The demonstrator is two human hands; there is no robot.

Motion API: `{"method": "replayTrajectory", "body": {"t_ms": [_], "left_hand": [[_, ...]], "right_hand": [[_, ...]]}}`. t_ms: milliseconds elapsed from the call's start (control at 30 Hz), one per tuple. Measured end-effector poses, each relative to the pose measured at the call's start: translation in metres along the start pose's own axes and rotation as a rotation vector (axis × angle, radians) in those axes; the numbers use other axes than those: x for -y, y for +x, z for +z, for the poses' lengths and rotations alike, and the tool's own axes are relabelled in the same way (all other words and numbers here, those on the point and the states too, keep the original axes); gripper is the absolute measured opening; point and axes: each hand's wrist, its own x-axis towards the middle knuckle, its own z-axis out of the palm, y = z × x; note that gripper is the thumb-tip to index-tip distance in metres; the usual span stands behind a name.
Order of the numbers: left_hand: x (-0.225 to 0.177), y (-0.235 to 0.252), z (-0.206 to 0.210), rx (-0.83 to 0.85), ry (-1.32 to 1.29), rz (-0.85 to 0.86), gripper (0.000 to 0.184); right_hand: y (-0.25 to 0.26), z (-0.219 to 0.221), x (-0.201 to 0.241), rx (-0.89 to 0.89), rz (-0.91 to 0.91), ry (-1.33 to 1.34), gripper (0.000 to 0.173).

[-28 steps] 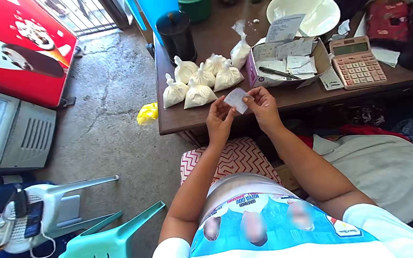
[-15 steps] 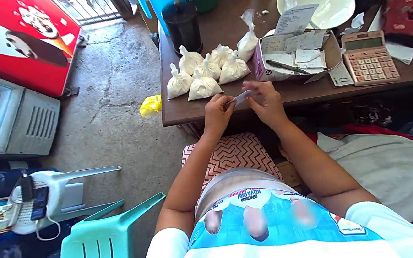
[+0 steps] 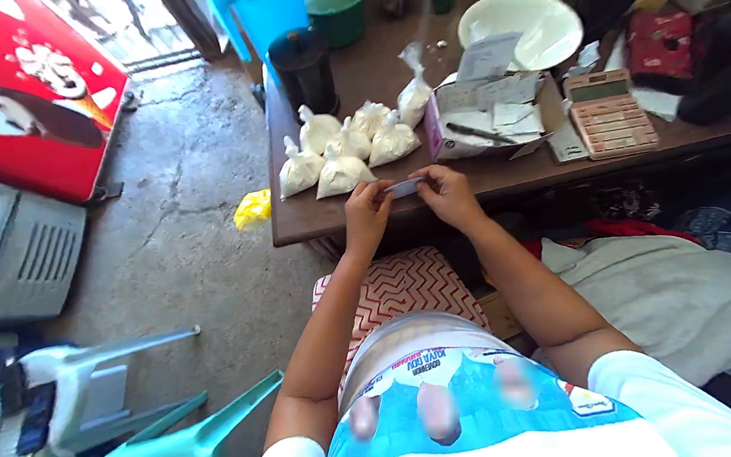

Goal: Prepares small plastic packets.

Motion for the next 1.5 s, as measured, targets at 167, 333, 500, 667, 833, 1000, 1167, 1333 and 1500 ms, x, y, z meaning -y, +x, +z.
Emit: {"method": "replayTrajectory", "body": {"t_ms": [167,333,500,667,833,1000,1167,1333,1500], "left_hand": [[-0.002,0.002,-0.002,0.053,0.146,0.111,0.012],[0.0,0.005,-0.002,0.077,0.178,0.146,0.011],[0.011,0.002,0.004,0.016,0.205,0.242,0.012],[0.001,0.009,-0.003,0.007,0.133,0.237,0.013],[-0.021,0.025,-0.016,0.169,-0.038,0.225,0.013],[-0.041,0.064,-0.023,0.186,-0.273,0.208,0.05],[-0.06,0.138,-0.035,0.187,-0.251,0.243,0.009],[-0.088,0.187,-0.042,0.223,-0.139,0.275,0.005],[-0.121,0.215,-0.041,0.226,-0.091,0.305,0.014]], "right_hand": [[0.006,-0.005,-0.002,0.006,-0.009,0.023,0.019],[0.007,-0.012,-0.004,0.131,0.023,-0.078,0.011],[0.009,-0.011,-0.005,0.15,0.069,-0.104,0.012],[0.013,-0.02,-0.002,0.082,0.061,-0.055,0.013],[0.029,-0.029,0.016,-0.049,-0.073,0.562,0.008],[0.082,-0.045,0.037,0.007,-0.377,0.313,0.008],[0.139,-0.071,0.05,0.109,-0.451,0.091,0.006],[0.169,-0.103,0.069,0.111,-0.311,0.154,0.025],[0.194,-0.148,0.085,0.159,-0.282,0.246,0.037]]}}
